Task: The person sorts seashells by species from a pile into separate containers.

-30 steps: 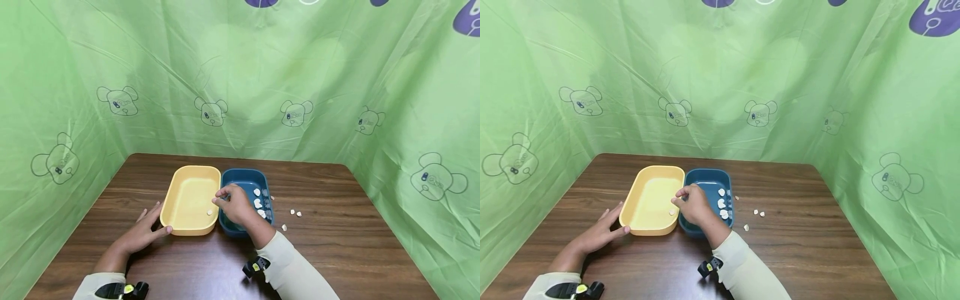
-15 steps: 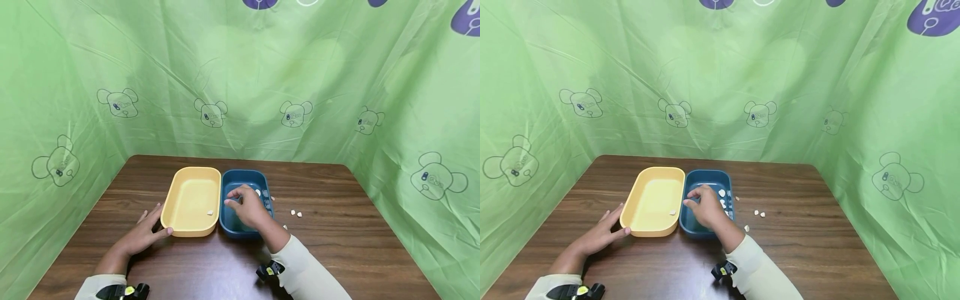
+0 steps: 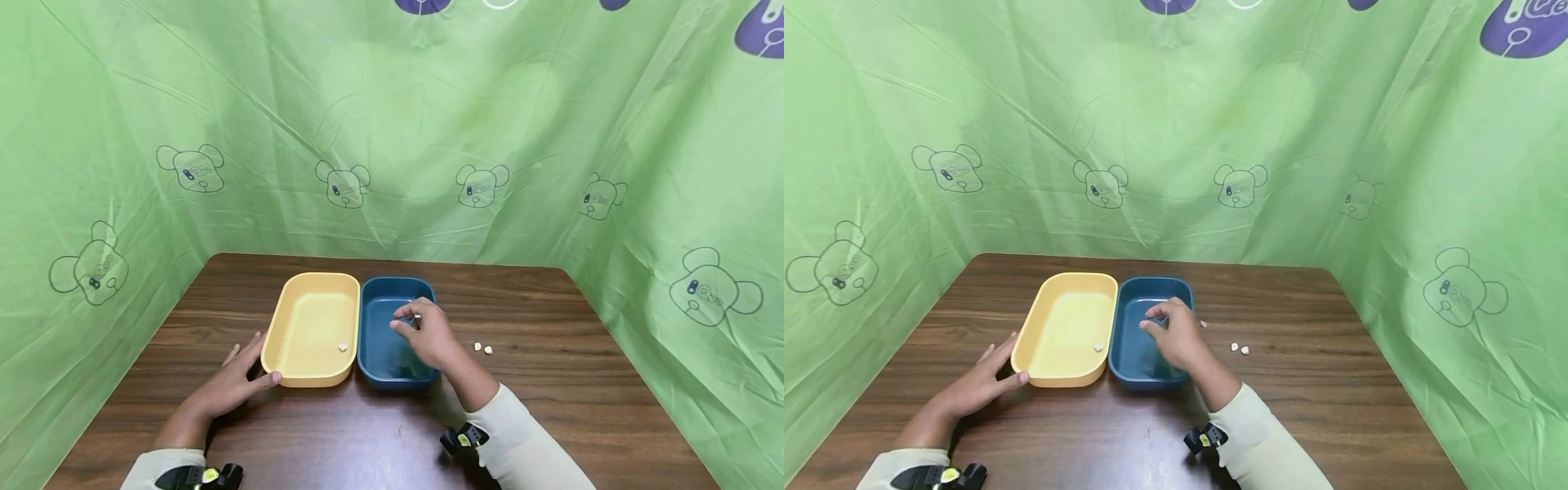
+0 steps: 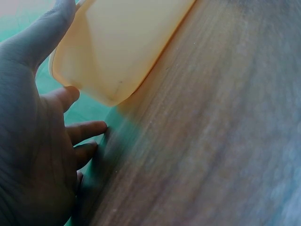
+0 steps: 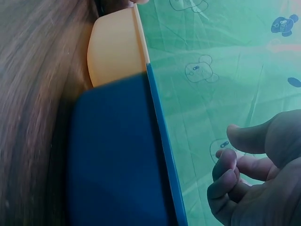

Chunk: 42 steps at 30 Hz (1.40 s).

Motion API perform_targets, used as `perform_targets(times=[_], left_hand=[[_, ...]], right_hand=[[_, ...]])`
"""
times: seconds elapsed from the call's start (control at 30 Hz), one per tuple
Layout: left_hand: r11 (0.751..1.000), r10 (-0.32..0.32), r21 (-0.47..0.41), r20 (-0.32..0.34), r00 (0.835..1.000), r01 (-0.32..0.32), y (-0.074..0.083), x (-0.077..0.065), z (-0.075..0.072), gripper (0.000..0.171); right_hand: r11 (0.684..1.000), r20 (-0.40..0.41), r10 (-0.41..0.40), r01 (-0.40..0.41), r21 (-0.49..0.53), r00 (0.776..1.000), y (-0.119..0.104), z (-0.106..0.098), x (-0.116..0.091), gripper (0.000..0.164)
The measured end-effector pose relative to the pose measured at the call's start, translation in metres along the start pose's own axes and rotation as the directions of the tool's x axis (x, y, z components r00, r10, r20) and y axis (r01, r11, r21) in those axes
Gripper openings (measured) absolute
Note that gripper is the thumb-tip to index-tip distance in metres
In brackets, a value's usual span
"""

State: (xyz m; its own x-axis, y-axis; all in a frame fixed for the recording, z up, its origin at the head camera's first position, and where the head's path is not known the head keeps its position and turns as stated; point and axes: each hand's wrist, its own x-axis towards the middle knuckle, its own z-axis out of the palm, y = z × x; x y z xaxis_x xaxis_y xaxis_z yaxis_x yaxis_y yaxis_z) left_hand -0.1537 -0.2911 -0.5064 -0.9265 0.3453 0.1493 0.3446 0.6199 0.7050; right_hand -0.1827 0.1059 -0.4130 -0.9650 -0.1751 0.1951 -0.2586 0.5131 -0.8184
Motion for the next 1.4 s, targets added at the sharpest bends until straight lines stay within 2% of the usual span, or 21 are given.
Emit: perform_targets(times=[0.57, 0.83, 1.17, 1.4], left_hand=[[1.0, -0.007, 0.007, 0.003, 1.0, 0.007, 0.001, 0.0, 0.0, 0.091], [1.0, 0.001, -0.007, 0.002, 1.0, -0.001, 0.003, 0.001, -0.002, 0.088], [1.0, 0.005, -0.011, -0.003, 1.0, -0.005, 0.002, -0.002, -0.002, 0.09], [1.0, -0.019, -0.009, 0.008, 1.0, 0.019, 0.003, 0.0, -0.001, 0.09]], right_hand=[[0.997, -0.115, 0.073, -0.071, 0.025, 0.991, 0.019, -0.028, -0.006, 0.011], [0.998, -0.167, 0.059, -0.058, 0.009, 0.984, 0.033, -0.043, -0.008, 0.01], [0.996, -0.197, 0.074, -0.084, -0.038, 0.978, 0.053, -0.062, -0.013, 0.012], [0.994, -0.198, 0.087, -0.098, -0.047, 0.976, 0.065, -0.07, -0.018, 0.014]])
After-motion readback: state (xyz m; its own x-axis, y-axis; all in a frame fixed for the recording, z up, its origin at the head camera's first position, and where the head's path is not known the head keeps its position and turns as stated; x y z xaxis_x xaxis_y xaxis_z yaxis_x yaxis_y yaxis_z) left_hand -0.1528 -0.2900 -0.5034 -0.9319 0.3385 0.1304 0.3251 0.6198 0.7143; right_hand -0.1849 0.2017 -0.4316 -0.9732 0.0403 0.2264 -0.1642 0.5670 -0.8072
